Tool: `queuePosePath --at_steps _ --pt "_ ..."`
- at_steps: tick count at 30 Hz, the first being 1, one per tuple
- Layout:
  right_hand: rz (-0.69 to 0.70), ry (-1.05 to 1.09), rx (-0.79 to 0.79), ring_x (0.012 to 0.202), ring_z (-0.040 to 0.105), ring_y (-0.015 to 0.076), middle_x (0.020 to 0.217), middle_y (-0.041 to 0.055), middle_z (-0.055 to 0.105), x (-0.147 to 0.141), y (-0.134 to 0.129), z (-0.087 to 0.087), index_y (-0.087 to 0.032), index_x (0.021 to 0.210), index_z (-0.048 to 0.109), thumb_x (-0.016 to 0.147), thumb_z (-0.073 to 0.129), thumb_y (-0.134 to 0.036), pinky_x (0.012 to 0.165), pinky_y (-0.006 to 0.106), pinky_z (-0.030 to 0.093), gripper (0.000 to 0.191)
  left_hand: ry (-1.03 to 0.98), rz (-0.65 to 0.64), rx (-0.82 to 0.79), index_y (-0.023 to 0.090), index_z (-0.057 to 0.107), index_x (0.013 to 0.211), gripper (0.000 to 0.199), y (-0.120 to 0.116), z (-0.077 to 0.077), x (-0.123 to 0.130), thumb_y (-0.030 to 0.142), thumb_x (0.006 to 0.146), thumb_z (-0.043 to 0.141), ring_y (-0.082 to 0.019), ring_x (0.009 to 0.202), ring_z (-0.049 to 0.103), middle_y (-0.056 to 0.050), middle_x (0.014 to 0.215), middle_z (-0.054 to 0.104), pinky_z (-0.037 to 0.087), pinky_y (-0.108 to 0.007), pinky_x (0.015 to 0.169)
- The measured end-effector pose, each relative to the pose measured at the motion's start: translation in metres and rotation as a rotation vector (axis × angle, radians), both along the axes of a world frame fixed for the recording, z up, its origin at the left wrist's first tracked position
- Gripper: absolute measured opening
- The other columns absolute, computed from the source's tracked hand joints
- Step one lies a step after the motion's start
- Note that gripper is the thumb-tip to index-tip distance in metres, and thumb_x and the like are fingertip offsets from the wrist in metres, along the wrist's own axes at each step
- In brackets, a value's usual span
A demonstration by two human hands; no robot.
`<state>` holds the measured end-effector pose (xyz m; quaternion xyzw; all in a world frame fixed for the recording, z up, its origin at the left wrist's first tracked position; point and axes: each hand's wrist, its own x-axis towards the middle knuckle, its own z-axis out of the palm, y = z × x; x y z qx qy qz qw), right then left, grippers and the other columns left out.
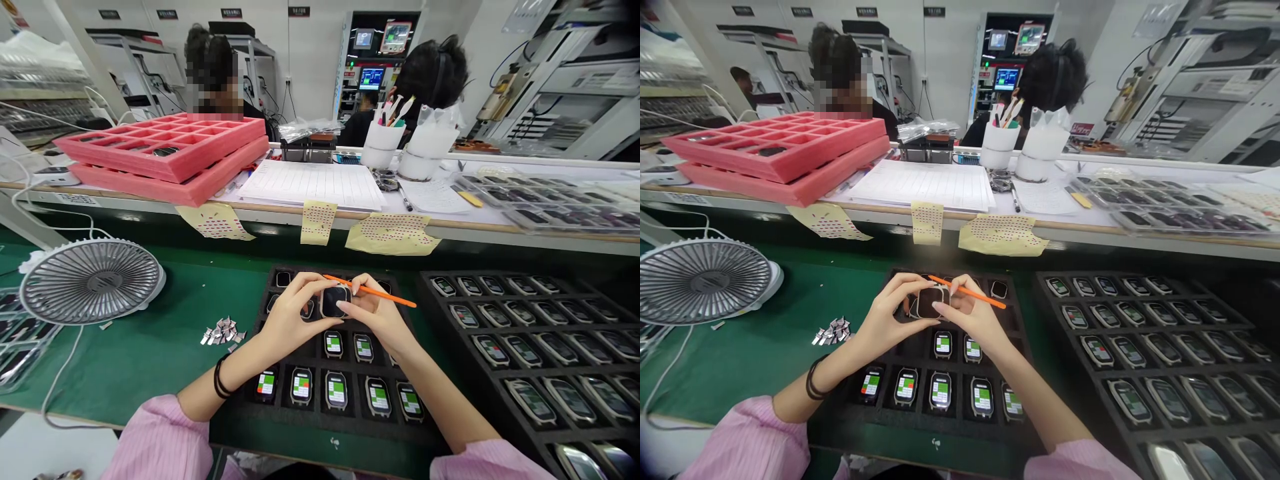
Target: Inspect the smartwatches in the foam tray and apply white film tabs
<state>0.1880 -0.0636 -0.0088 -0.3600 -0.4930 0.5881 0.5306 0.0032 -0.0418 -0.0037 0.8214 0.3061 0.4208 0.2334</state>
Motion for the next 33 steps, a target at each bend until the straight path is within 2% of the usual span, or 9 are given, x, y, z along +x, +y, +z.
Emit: queuePosePath --at_steps 4,8,12,17,19,23,27,33 --pt "-0.025 -0.034 0.011 0.067 0.062 0.0097 0.077 -0.0061 0.057 -0.002 -0.002 0.000 -0.024 0.081 0.044 0.076 0.077 -0.029 0.064 0.025 0.054 0.034 0.021 -0.025 -0.030 0.023 0.058 0.115 0.043 0.001 0.001 -0.001 0.024 0.077 0.077 -0.022 0.104 0.057 -0.009 0.115 0.055 0.053 -0.025 0.064" --pt "-0.035 -0.071 0.017 0.064 0.062 0.0101 0.076 -0.0063 0.057 -0.002 -0.004 0.001 -0.024 0.080 0.043 0.074 0.078 -0.031 0.060 0.025 0.053 0.036 0.014 -0.049 0.004 0.023 0.058 0.115 0.041 0.003 0.000 -0.001 0.022 0.078 0.075 -0.023 0.110 0.055 -0.009 0.117 0.053 0.055 -0.032 0.078" --pt "-0.050 -0.082 0.005 0.065 0.063 0.0104 0.077 -0.0062 0.058 -0.002 -0.005 0.003 -0.025 0.082 0.043 0.075 0.076 -0.030 0.061 0.025 0.054 0.034 -0.006 -0.052 0.097 0.024 0.058 0.115 0.038 0.006 -0.004 -0.001 0.023 0.080 0.074 -0.025 0.116 0.053 -0.010 0.121 0.051 0.053 -0.038 0.088" --pt "-0.033 -0.059 0.013 0.069 0.065 0.0114 0.079 -0.0047 0.061 0.000 -0.002 0.001 -0.024 0.082 0.044 0.077 0.075 -0.032 0.064 0.026 0.055 0.033 -0.015 -0.055 0.288 0.025 0.063 0.107 0.025 0.008 -0.010 0.000 0.021 0.084 0.070 -0.025 0.119 0.051 -0.010 0.127 0.050 0.053 -0.035 0.084" --pt "-0.017 -0.055 0.018 0.068 0.064 0.0110 0.077 -0.0048 0.060 0.001 -0.001 -0.001 -0.024 0.081 0.044 0.077 0.076 -0.032 0.064 0.025 0.055 0.033 -0.002 -0.064 0.313 0.025 0.063 0.107 0.023 0.009 -0.011 0.000 0.020 0.084 0.069 -0.025 0.120 0.052 -0.010 0.130 0.051 0.052 -0.036 0.086" --pt "-0.027 -0.030 -0.017 0.072 0.063 0.0109 0.080 -0.0047 0.059 0.001 -0.001 0.000 -0.024 0.082 0.045 0.077 0.076 -0.031 0.065 0.024 0.056 0.032 -0.023 -0.091 0.225 0.024 0.054 0.118 0.038 0.010 -0.012 -0.001 0.023 0.084 0.071 -0.024 0.116 0.059 -0.011 0.124 0.060 0.051 -0.040 0.094" --pt "-0.024 0.015 -0.048 0.075 0.062 0.0123 0.082 -0.0044 0.056 0.004 0.001 0.001 -0.025 0.083 0.046 0.081 0.071 -0.037 0.069 0.029 0.058 0.028 -0.137 -0.023 0.136 0.022 0.044 0.128 0.059 0.011 -0.009 -0.004 0.026 0.079 0.075 -0.023 0.109 0.064 -0.012 0.119 0.063 0.055 -0.036 0.086" --pt "-0.059 0.017 -0.040 0.074 0.059 0.0136 0.081 -0.0043 0.052 0.005 0.001 -0.001 -0.027 0.084 0.045 0.080 0.072 -0.039 0.072 0.033 0.058 0.030 -0.194 0.030 0.116 0.022 0.043 0.129 0.062 0.014 -0.006 -0.008 0.025 0.077 0.077 -0.022 0.104 0.065 -0.011 0.117 0.064 0.055 -0.034 0.083"
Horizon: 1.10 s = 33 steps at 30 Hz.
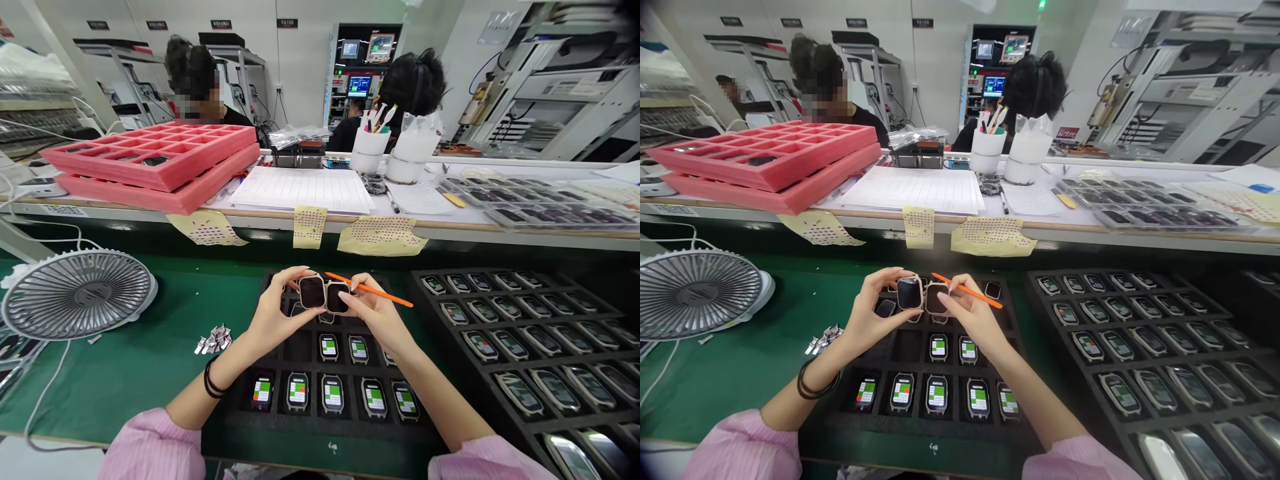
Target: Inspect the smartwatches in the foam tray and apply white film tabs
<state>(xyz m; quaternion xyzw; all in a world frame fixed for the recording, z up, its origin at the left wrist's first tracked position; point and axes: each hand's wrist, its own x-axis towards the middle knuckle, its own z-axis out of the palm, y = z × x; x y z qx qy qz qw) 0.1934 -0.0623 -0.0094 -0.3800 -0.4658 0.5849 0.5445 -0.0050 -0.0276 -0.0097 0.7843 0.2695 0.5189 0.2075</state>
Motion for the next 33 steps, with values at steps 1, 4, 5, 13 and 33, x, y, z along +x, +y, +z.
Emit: queuePosePath --at_steps 1,4,5,13,33 --pt "-0.005 -0.011 0.002 0.073 0.059 0.0138 0.081 -0.0041 0.052 0.000 -0.001 0.000 -0.027 0.084 0.045 0.080 0.071 -0.040 0.072 0.033 0.058 0.030 0.002 0.005 -0.002 0.022 0.044 0.128 0.062 0.000 0.000 -0.001 0.024 0.077 0.078 -0.022 0.103 0.065 -0.011 0.117 0.064 0.055 -0.034 0.083" --pt "-0.107 -0.144 0.069 0.068 0.057 0.0129 0.078 -0.0039 0.052 0.004 -0.002 0.000 -0.026 0.084 0.045 0.082 0.068 -0.043 0.067 0.029 0.054 0.028 0.027 -0.003 -0.003 0.022 0.048 0.124 0.057 0.000 0.001 -0.001 0.023 0.076 0.078 -0.022 0.102 0.064 -0.010 0.117 0.063 0.055 -0.033 0.082" --pt "-0.172 -0.219 0.116 0.067 0.056 0.0128 0.077 -0.0038 0.051 0.008 -0.002 -0.001 -0.025 0.083 0.046 0.083 0.066 -0.043 0.065 0.028 0.052 0.027 0.039 -0.013 -0.010 0.022 0.049 0.122 0.055 0.000 0.000 0.000 0.022 0.076 0.078 -0.022 0.103 0.064 -0.009 0.117 0.063 0.055 -0.033 0.081" --pt "-0.566 -0.746 0.177 0.071 0.063 0.0197 0.081 0.0023 0.058 0.080 -0.004 -0.052 -0.024 0.080 0.046 0.084 0.058 -0.053 0.068 0.033 0.049 0.032 0.396 -0.302 -0.336 0.019 0.054 0.111 0.048 0.019 -0.032 0.063 0.016 0.070 0.079 -0.023 0.104 0.061 -0.008 0.116 0.061 0.052 -0.034 0.084" --pt "-0.396 -0.909 0.180 0.076 0.065 0.0244 0.093 0.0119 0.069 0.103 -0.005 -0.090 -0.025 0.076 0.038 0.083 0.057 -0.052 0.076 0.040 0.049 0.034 0.971 -0.093 -0.280 0.016 0.054 0.096 0.018 0.011 -0.031 0.054 0.033 0.096 0.050 -0.025 0.085 0.066 -0.006 0.085 0.070 0.042 -0.040 0.087"
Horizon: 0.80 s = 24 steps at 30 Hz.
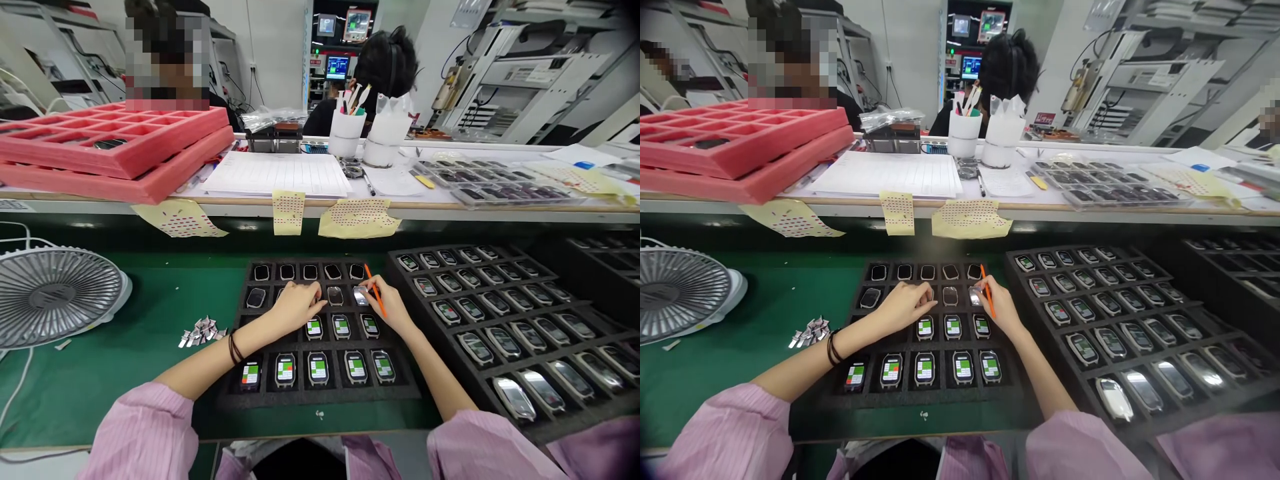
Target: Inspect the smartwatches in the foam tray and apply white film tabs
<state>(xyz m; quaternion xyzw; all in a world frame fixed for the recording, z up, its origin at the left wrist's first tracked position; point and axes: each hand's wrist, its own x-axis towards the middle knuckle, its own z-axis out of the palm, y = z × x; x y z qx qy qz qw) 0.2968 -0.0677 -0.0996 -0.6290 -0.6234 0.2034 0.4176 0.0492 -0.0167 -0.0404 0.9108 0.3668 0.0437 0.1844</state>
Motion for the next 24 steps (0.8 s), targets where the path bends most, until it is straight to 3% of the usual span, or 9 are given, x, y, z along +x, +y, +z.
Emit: queuePosePath --at_steps 3,6,9,12,15,17,21,24 --pt "-0.042 -0.109 0.041 0.095 0.062 0.0308 0.099 0.0148 0.067 -0.007 -0.014 0.015 -0.024 0.079 0.045 0.088 0.052 -0.048 0.088 0.046 0.044 0.027 0.127 -0.005 0.009 0.013 0.054 0.100 0.019 -0.016 -0.003 -0.009 0.030 0.097 0.045 -0.029 0.082 0.068 -0.012 0.085 0.071 0.043 -0.043 0.085" --pt "0.002 -0.240 -0.013 0.080 0.064 0.0261 0.092 0.0118 0.068 -0.028 -0.034 0.025 -0.023 0.100 0.052 0.098 0.032 -0.039 0.077 0.040 0.048 0.026 0.182 0.002 0.074 0.011 0.053 0.107 0.021 -0.034 -0.010 -0.011 0.023 0.096 0.040 -0.034 0.088 0.066 -0.019 0.091 0.069 0.044 -0.047 0.083" --pt "0.080 -0.412 -0.167 0.068 0.064 0.0255 0.079 0.0107 0.067 -0.053 -0.047 0.021 -0.021 0.103 0.056 0.100 0.025 -0.033 0.064 0.037 0.047 0.034 0.184 0.017 0.062 0.008 0.052 0.112 0.025 -0.046 -0.015 -0.007 0.015 0.091 0.039 -0.035 0.094 0.063 -0.022 0.097 0.067 0.046 -0.048 0.084" --pt "0.071 -0.521 -0.243 0.080 0.065 0.0305 0.082 0.0158 0.066 -0.069 -0.049 0.012 -0.016 0.104 0.059 0.097 0.027 -0.024 0.068 0.040 0.049 0.034 0.166 0.020 -0.012 0.004 0.050 0.118 0.035 -0.048 -0.015 -0.008 0.008 0.085 0.041 -0.035 0.099 0.059 -0.025 0.104 0.063 0.047 -0.048 0.084" --pt "0.083 -0.402 -0.250 0.094 0.063 0.0318 0.094 0.0178 0.066 -0.070 -0.047 0.006 -0.015 0.113 0.058 0.094 0.030 -0.018 0.078 0.044 0.050 0.034 0.129 -0.007 -0.077 0.005 0.051 0.119 0.035 -0.042 -0.014 -0.014 0.008 0.087 0.037 -0.033 0.103 0.059 -0.023 0.109 0.063 0.047 -0.046 0.088" --pt "0.098 -0.241 -0.256 0.090 0.064 0.0282 0.094 0.0134 0.065 -0.066 -0.046 0.007 -0.018 0.115 0.056 0.094 0.033 -0.021 0.078 0.043 0.051 0.031 0.098 -0.027 -0.133 0.007 0.054 0.117 0.033 -0.035 -0.014 -0.019 0.013 0.092 0.033 -0.031 0.104 0.059 -0.020 0.111 0.064 0.047 -0.044 0.091" --pt "0.159 0.069 -0.238 0.063 0.059 0.0171 0.078 0.0013 0.057 -0.059 -0.043 0.011 -0.023 0.105 0.057 0.090 0.049 -0.035 0.063 0.034 0.052 0.022 0.028 -0.043 -0.231 0.012 0.056 0.116 0.033 -0.025 -0.017 -0.023 0.028 0.098 0.033 -0.027 0.108 0.061 -0.015 0.116 0.065 0.048 -0.040 0.092" --pt "0.216 0.299 -0.307 0.051 0.056 0.0115 0.075 -0.0040 0.049 -0.060 -0.040 0.008 -0.022 0.102 0.054 0.083 0.060 -0.043 0.046 0.026 0.047 0.029 -0.017 -0.041 -0.257 0.014 0.055 0.113 0.029 -0.024 -0.020 -0.021 0.028 0.097 0.034 -0.027 0.108 0.060 -0.013 0.115 0.065 0.048 -0.040 0.091"
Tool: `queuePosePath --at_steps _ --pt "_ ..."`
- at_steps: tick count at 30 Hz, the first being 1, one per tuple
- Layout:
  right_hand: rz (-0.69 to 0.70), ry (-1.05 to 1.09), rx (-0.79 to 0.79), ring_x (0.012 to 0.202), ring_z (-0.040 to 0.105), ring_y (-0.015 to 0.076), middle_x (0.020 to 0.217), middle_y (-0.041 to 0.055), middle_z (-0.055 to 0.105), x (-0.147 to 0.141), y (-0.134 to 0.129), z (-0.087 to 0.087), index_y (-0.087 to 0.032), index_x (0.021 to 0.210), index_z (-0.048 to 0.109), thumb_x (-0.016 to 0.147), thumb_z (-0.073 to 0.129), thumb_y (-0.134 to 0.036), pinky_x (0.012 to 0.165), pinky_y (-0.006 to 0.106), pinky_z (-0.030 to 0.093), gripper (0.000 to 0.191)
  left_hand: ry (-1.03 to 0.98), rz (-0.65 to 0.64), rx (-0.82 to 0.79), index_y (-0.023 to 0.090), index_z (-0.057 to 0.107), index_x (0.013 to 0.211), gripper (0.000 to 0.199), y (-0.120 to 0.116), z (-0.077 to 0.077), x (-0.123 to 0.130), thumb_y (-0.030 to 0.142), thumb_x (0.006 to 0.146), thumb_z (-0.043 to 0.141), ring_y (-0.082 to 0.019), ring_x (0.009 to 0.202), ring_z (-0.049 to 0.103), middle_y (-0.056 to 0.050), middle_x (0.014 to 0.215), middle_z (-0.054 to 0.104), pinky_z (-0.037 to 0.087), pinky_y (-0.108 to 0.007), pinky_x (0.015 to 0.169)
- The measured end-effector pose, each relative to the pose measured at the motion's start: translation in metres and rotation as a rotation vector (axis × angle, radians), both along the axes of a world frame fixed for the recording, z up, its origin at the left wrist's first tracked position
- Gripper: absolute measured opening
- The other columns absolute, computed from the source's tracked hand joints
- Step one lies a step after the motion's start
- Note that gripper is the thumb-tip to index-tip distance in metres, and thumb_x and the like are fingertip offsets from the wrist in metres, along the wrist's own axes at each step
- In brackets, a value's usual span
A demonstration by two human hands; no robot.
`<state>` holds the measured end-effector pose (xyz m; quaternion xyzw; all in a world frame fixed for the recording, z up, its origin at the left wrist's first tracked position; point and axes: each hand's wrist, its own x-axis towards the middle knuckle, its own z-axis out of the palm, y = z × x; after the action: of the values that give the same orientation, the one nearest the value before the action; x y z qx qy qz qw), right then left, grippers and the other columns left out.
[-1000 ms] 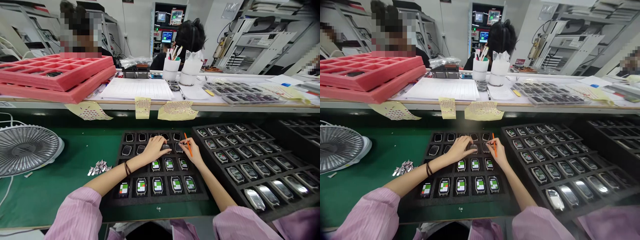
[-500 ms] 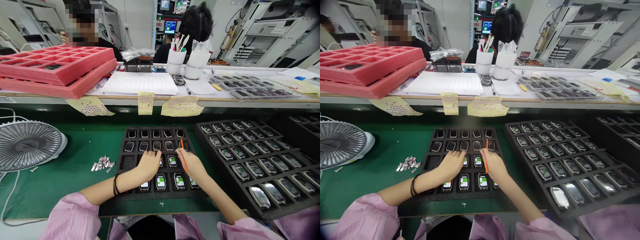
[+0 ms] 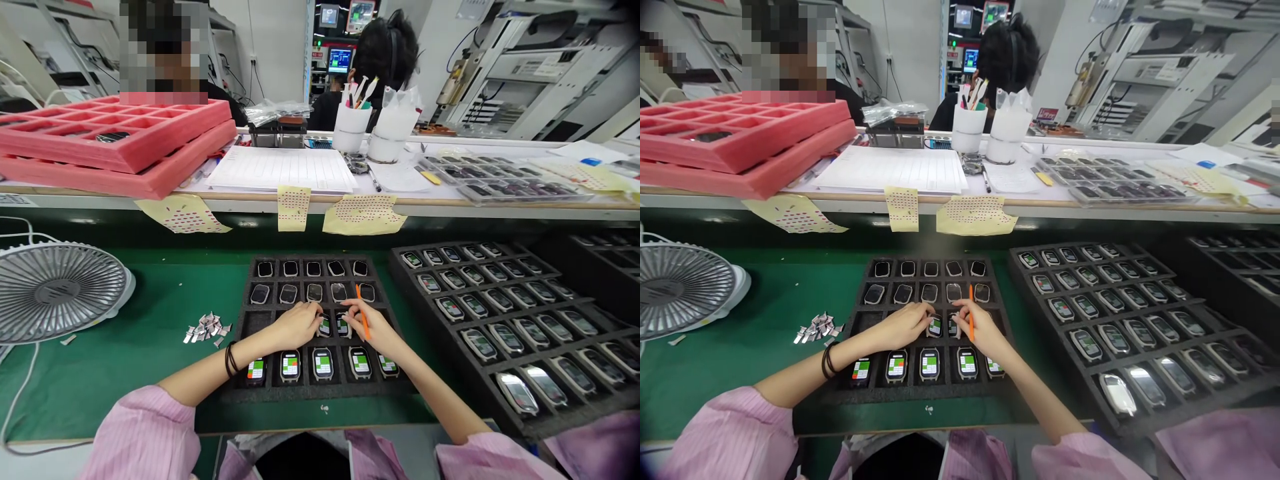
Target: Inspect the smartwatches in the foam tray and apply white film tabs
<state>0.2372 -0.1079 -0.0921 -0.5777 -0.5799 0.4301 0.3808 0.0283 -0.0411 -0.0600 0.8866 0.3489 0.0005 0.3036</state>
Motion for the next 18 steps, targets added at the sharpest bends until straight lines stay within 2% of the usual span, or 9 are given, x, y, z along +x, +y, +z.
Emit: queuePosePath --at_steps 2,4,6,8,11,14,18 --pt "0.010 0.137 -0.074 0.049 0.059 0.0118 0.076 -0.0057 0.047 -0.002 0.002 -0.003 -0.021 0.103 0.051 0.076 0.066 -0.049 0.037 0.022 0.042 0.041 -0.024 0.003 -0.004 0.015 0.053 0.114 0.028 -0.003 -0.001 0.002 0.026 0.098 0.033 -0.026 0.109 0.059 -0.013 0.117 0.064 0.048 -0.040 0.091" --pt "0.012 0.162 -0.099 0.046 0.060 0.0123 0.076 -0.0063 0.048 -0.005 0.002 -0.004 -0.022 0.103 0.048 0.074 0.068 -0.051 0.034 0.021 0.038 0.046 -0.031 0.003 -0.010 0.015 0.051 0.116 0.027 -0.007 -0.002 0.005 0.024 0.098 0.032 -0.026 0.111 0.059 -0.014 0.118 0.063 0.047 -0.040 0.092" --pt "0.033 0.065 -0.076 0.046 0.058 0.0116 0.073 -0.0059 0.051 -0.007 0.003 -0.002 -0.022 0.102 0.049 0.078 0.063 -0.051 0.039 0.023 0.042 0.040 -0.018 0.003 -0.022 0.016 0.051 0.114 0.027 -0.010 -0.003 0.007 0.023 0.098 0.032 -0.027 0.108 0.061 -0.014 0.115 0.064 0.048 -0.040 0.090" --pt "0.064 -0.082 -0.039 0.050 0.058 0.0134 0.066 -0.0053 0.053 -0.009 0.003 0.003 -0.022 0.099 0.052 0.084 0.058 -0.049 0.051 0.028 0.047 0.032 -0.001 0.009 -0.036 0.016 0.051 0.116 0.027 -0.011 -0.003 0.009 0.025 0.099 0.032 -0.027 0.105 0.064 -0.014 0.116 0.065 0.049 -0.041 0.088" --pt "0.063 -0.272 -0.029 0.060 0.059 0.0190 0.061 -0.0033 0.054 -0.015 0.004 0.011 -0.022 0.097 0.054 0.088 0.052 -0.048 0.065 0.034 0.047 0.027 -0.033 0.016 -0.082 0.013 0.046 0.128 0.038 -0.009 -0.001 0.007 0.033 0.095 0.045 -0.029 0.113 0.062 -0.017 0.130 0.059 0.049 -0.041 0.092" --pt "0.058 -0.370 -0.056 0.066 0.059 0.0213 0.065 -0.0013 0.056 -0.019 0.005 0.012 -0.022 0.098 0.052 0.090 0.047 -0.044 0.068 0.035 0.045 0.023 -0.082 0.009 -0.152 0.012 0.043 0.135 0.060 -0.004 -0.002 0.003 0.033 0.084 0.065 -0.030 0.112 0.063 -0.018 0.131 0.058 0.051 -0.039 0.090" --pt "0.080 -0.364 -0.067 0.062 0.057 0.0194 0.063 -0.0027 0.053 -0.016 0.005 0.007 -0.022 0.098 0.051 0.092 0.042 -0.038 0.064 0.033 0.043 0.019 -0.139 0.057 -0.268 0.013 0.047 0.131 0.064 0.002 -0.009 0.002 0.018 0.074 0.073 -0.024 0.089 0.070 -0.012 0.111 0.068 0.054 -0.033 0.078"
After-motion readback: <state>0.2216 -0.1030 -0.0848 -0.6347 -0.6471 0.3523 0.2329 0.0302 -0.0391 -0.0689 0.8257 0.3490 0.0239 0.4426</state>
